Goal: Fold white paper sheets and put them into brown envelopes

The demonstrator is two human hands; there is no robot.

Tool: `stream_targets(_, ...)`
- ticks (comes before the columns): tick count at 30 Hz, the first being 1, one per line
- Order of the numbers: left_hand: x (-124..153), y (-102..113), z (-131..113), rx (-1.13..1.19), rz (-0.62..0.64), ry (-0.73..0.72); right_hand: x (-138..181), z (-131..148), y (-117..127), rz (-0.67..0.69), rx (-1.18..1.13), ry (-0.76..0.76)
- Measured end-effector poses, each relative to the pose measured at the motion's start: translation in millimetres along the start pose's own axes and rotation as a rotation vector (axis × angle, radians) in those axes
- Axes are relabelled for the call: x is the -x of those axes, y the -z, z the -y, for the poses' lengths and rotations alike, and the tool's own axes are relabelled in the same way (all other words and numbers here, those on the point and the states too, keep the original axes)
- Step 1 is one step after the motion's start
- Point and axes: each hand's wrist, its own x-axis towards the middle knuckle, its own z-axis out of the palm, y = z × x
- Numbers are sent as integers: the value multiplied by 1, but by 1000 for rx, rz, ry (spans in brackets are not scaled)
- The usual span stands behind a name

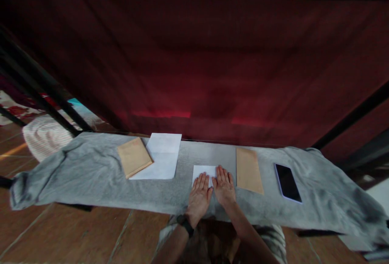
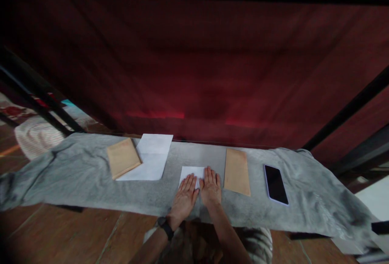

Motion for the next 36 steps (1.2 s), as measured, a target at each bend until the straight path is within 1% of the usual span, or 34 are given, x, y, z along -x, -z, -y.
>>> stream_targets(7, 8, 7, 2, -10, 26, -43, 4, -2, 6, -23, 47, 70)
stream_targets(11, 8, 7, -2, 0, 69, -49, 23, 6, 8, 9, 4, 239)
stream_targets(12, 8, 7, -2, 0, 77, -49, 29, 8, 8, 12, -5, 260)
stream_targets(13, 8, 6, -3, -1, 81, -45, 35, 10, 8, 12, -9, 258)
stream_targets(16, 9, 4, -5, 1, 80, -23, 45, 13, 8, 12, -7, 186)
stream_targets(20, 9, 3, -5, 2, 76, -19, 48, 12, 10, 21, 4, 138)
stream_targets(25, 10, 3, -7, 7, 68, -27, 53, 8, 12, 1, 34, 152)
stream_targets(32, 9, 6, -7, 1, 109, -44, 60, 3, 18, 19, 86, 166)
stream_targets(36, 10, 6, -5, 0, 86, -53, 59, 2, 16, 2, 70, 155)
